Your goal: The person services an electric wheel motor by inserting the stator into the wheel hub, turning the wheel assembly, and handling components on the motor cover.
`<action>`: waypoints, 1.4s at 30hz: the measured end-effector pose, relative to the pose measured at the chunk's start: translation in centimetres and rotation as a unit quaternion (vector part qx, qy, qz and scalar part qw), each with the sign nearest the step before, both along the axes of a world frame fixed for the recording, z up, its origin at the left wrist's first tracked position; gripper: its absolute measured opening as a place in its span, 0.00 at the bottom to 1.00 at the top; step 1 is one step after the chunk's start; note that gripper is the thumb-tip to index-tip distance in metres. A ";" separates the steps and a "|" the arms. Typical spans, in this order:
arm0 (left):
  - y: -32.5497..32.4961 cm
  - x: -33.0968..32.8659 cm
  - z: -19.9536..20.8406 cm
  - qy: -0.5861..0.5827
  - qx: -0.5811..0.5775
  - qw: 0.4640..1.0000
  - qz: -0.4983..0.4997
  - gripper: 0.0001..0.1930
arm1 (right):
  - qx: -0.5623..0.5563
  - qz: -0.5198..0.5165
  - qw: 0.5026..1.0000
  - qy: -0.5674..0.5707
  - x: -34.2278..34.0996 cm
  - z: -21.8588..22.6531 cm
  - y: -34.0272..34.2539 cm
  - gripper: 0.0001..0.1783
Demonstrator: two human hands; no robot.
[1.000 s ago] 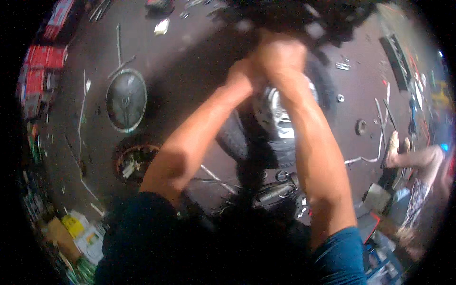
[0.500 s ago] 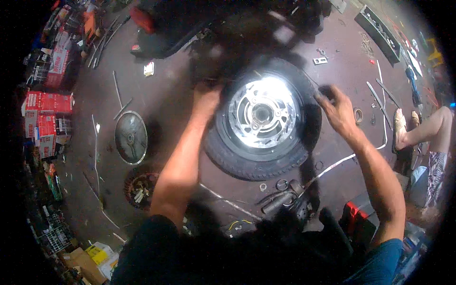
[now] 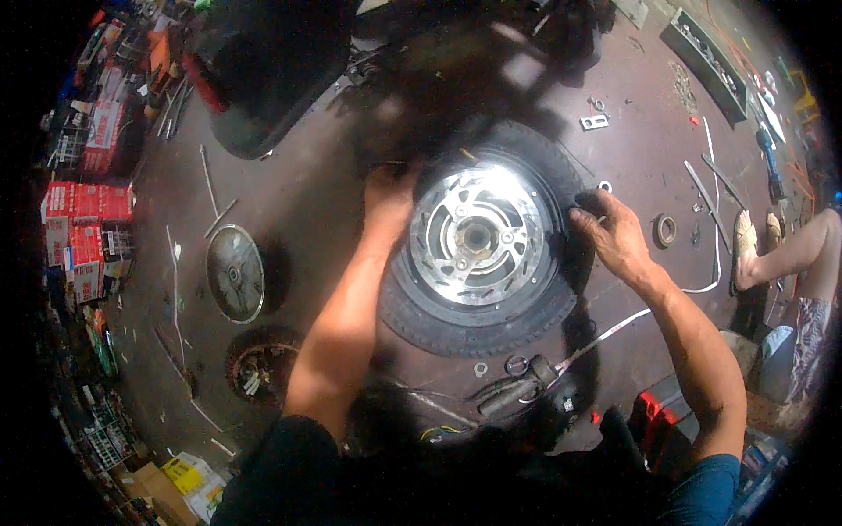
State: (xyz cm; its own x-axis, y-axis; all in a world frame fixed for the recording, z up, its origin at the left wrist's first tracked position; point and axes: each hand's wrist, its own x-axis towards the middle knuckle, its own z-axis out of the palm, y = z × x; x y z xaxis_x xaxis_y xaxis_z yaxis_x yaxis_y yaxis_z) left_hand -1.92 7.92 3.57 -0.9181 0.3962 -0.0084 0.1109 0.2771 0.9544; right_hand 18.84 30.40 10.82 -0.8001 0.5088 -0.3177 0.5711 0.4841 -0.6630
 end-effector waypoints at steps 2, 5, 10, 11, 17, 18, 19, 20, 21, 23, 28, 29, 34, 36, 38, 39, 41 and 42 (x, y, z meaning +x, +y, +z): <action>0.1 -0.2 -0.1 -0.012 0.016 1.000 -0.006 0.17 | 0.008 0.025 0.999 0.024 -0.5 0.0 -0.1 0.21; 0.0 -0.4 -0.3 0.006 -0.033 0.999 -0.018 0.15 | 0.021 0.037 0.998 0.047 -1.3 0.0 -0.2 0.21; -0.3 -0.8 -1.3 0.374 -0.166 0.909 -0.079 0.08 | 0.026 0.041 0.998 0.047 -2.7 0.2 -0.2 0.20; 0.1 -0.7 -1.0 0.373 -0.165 0.909 -0.080 0.08 | 0.033 0.043 0.997 0.059 -2.9 0.3 -0.2 0.19; 3.5 -0.8 5.6 0.086 -0.302 0.921 -0.232 0.14 | 0.166 0.164 0.944 0.234 -6.7 2.2 -1.1 0.24; 3.5 -1.2 5.6 0.088 -0.301 0.921 -0.231 0.14 | 0.167 0.165 0.943 0.235 -7.8 3.0 -1.6 0.24; 3.3 -1.6 5.4 0.058 -0.254 0.935 -0.242 0.13 | 0.225 0.221 0.913 0.259 -9.1 3.7 -2.3 0.26; 3.1 -1.9 5.4 0.029 -0.206 0.945 -0.253 0.13 | 0.283 0.274 0.875 0.281 -10.2 4.2 -2.9 0.28; 4.1 -1.3 6.6 0.105 -0.311 0.915 -0.235 0.12 | 0.326 0.286 0.856 0.281 -11.0 4.2 -3.2 0.28; 4.1 -1.7 5.3 0.129 -0.290 0.920 -0.231 0.12 | 0.361 0.298 0.845 0.258 -12.5 5.0 -4.2 0.26; 4.5 -0.2 4.8 0.155 -0.264 0.929 -0.210 0.15 | 0.385 0.251 0.866 0.198 -14.3 6.1 -5.8 0.17; 4.5 0.3 4.6 0.170 -0.272 0.931 -0.172 0.17 | 0.306 0.222 0.920 0.107 -14.5 6.2 -6.2 0.16; 2.9 0.1 2.4 0.114 -0.198 0.962 -0.151 0.21 | 0.262 0.267 0.872 0.317 -12.9 7.3 -8.3 0.15; 3.1 -0.1 2.4 0.147 -0.190 0.953 -0.185 0.21 | 0.292 0.281 0.843 0.354 -13.1 7.6 -8.2 0.15; 3.5 0.4 2.2 0.073 -0.163 0.978 -0.111 0.22 | 0.333 0.374 0.812 0.300 -14.5 5.2 -6.3 0.15; 3.9 0.7 6.1 -0.004 -0.275 0.945 -0.177 0.20 | 0.311 0.329 0.882 0.131 -15.1 4.7 -6.1 0.15; 4.7 0.9 4.8 0.026 -0.294 0.942 -0.160 0.18 | 0.287 0.285 0.912 0.077 -17.4 3.0 -5.7 0.16; 4.7 0.9 4.6 0.053 -0.318 0.937 -0.136 0.17 | 0.271 0.265 0.924 0.052 -17.7 2.2 -5.5 0.16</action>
State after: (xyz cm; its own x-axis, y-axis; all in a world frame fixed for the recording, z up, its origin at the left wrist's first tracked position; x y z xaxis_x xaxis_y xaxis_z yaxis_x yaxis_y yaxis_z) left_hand -1.02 12.65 8.18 -0.7928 0.5619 -0.2363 0.3454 0.7335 0.5854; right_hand 1.10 24.94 13.01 -0.9945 0.0978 -0.0381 0.1046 0.9546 -0.2791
